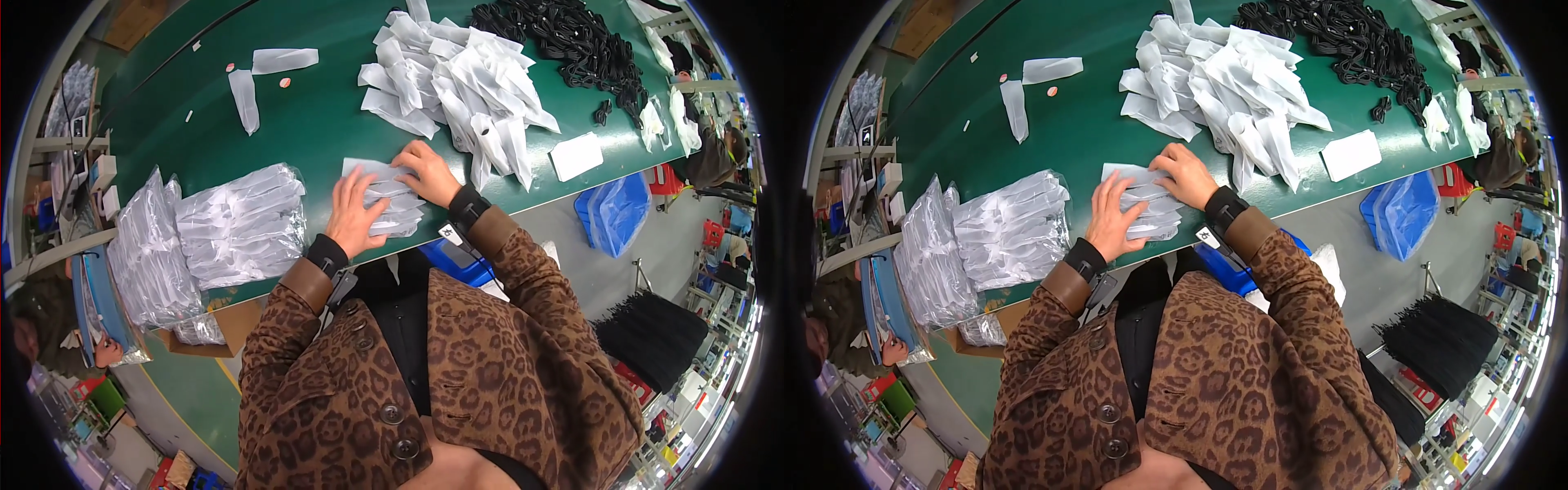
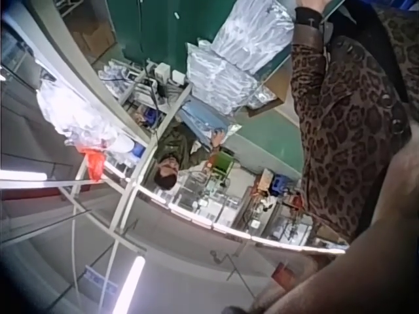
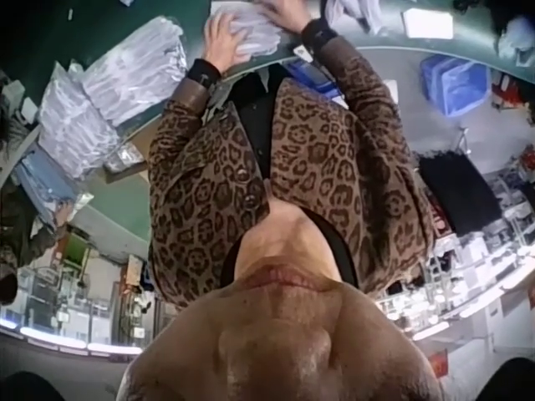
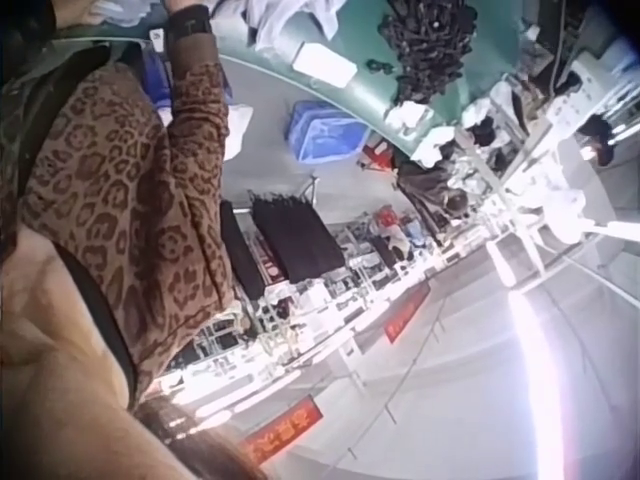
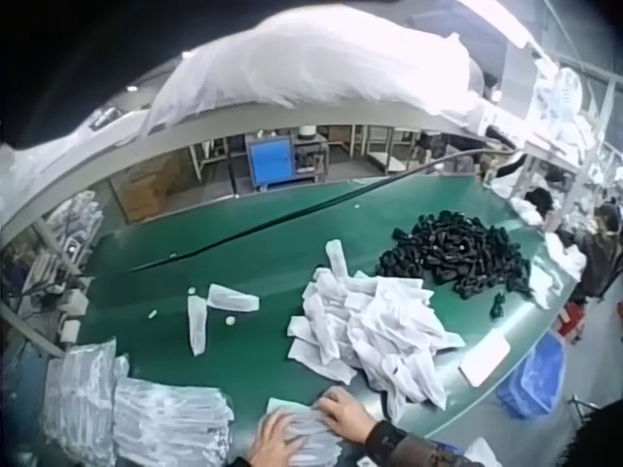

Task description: The person puts cables into small white bags by hand, then places the bagged cables into a larger clear bag and passes it to another person. The person then pulls a new clear bag from a stack and continues bagging the small white bags.

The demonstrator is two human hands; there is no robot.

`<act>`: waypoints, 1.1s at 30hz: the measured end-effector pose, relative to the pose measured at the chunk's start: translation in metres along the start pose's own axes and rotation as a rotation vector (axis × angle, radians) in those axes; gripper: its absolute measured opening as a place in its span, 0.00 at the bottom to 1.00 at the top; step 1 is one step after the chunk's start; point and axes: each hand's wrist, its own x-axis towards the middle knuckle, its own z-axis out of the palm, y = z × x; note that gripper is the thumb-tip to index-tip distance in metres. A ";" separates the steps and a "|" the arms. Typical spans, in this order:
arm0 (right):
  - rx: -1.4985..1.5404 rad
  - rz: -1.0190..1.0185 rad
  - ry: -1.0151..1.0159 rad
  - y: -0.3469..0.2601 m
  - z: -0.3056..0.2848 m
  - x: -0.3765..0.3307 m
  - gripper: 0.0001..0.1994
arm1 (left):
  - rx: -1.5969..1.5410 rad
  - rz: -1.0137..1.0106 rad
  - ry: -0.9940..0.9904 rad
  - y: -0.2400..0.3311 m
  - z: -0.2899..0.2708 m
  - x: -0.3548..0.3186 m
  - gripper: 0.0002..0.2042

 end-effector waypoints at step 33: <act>-0.147 -0.129 0.072 -0.056 0.009 -0.001 0.37 | 0.423 -0.827 0.455 -0.008 -0.030 -0.093 0.20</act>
